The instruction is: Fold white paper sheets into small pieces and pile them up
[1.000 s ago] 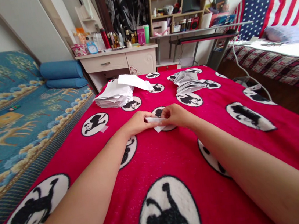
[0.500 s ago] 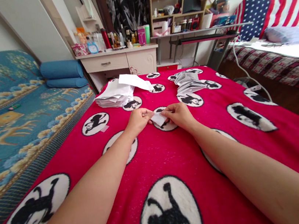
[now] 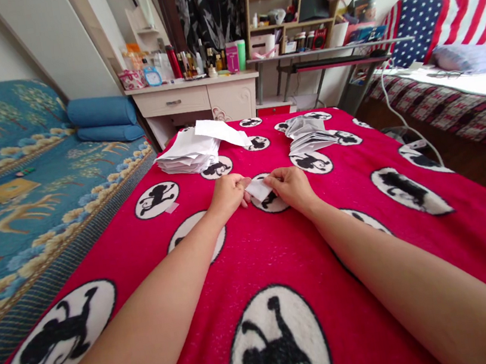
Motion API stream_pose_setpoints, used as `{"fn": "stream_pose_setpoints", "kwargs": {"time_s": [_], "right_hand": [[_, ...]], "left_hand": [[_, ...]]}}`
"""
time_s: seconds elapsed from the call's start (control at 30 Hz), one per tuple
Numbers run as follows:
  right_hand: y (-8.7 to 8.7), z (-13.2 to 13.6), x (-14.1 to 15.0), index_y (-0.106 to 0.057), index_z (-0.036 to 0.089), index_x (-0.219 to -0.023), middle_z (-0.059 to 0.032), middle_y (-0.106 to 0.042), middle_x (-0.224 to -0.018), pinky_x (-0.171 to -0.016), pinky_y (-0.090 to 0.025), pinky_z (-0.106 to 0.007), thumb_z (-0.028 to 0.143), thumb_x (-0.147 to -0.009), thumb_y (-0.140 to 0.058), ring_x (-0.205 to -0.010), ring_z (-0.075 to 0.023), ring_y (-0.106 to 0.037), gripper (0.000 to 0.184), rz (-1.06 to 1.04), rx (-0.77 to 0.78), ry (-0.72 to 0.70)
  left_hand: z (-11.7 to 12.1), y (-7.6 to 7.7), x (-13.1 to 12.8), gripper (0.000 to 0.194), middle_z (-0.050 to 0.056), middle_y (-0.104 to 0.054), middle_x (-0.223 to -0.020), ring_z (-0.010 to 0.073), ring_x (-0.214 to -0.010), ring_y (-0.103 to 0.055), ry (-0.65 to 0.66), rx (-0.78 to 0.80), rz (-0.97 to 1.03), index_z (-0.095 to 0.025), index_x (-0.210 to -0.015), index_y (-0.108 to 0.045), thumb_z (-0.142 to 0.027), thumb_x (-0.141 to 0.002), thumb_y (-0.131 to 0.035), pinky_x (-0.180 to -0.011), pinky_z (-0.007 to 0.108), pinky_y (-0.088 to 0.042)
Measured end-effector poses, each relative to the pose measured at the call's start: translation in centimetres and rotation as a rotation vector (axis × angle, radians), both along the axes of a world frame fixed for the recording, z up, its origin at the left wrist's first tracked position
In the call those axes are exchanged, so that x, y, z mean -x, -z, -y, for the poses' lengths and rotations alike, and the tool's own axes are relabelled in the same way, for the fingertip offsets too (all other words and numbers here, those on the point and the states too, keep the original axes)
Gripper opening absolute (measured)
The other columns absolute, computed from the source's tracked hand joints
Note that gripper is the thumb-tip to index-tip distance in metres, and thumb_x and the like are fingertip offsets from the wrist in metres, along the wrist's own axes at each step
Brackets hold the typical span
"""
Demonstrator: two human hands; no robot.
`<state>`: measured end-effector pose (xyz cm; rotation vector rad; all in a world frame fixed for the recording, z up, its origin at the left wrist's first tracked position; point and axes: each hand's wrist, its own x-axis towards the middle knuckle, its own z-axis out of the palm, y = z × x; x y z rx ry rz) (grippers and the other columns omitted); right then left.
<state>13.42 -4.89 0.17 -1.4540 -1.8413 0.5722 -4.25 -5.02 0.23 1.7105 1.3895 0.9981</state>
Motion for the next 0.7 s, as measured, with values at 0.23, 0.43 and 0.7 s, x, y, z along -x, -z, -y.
{"fn": "stream_pose_setpoints", "kwargs": {"time_s": [0.23, 0.43, 0.7], "right_hand": [[0.6, -0.6, -0.1, -0.049, 0.019, -0.055, 0.0018, -0.045, -0.047, -0.047, -0.022, -0.025, 0.044, -0.085, -0.047, -0.046, -0.0098, -0.038, 0.039, -0.039, -0.031, 0.057], [0.9, -0.5, -0.1, -0.053, 0.018, -0.054, 0.0016, -0.047, -0.045, -0.044, -0.023, -0.023, 0.058, -0.083, -0.049, -0.043, -0.0089, -0.038, 0.049, -0.149, 0.007, 0.036], [0.6, 0.0, 0.0, -0.066, 0.014, -0.086, 0.0006, -0.063, -0.058, -0.041, -0.033, -0.019, 0.042, -0.072, -0.068, -0.042, -0.0081, -0.049, 0.031, -0.539, 0.092, -0.077]], "left_hand": [[-0.4, 0.8, 0.2, 0.043, -0.005, -0.045, -0.035, 0.0102, -0.033, -0.046, -0.020, -0.081, -0.075, -0.018, -0.059, -0.050, -0.050, -0.088, -0.046, -0.043, 0.021, -0.034], [-1.0, 1.8, 0.5, 0.047, -0.005, -0.043, -0.035, 0.0104, -0.034, -0.044, -0.046, -0.062, 0.151, -0.019, -0.057, -0.047, -0.055, -0.087, -0.047, -0.042, 0.023, -0.034], [-0.5, 1.6, 0.5, 0.041, 0.000, -0.060, -0.051, 0.0096, -0.044, -0.054, -0.037, -0.033, 0.357, -0.015, -0.074, -0.061, -0.056, -0.079, -0.061, -0.044, 0.020, -0.036]]}}
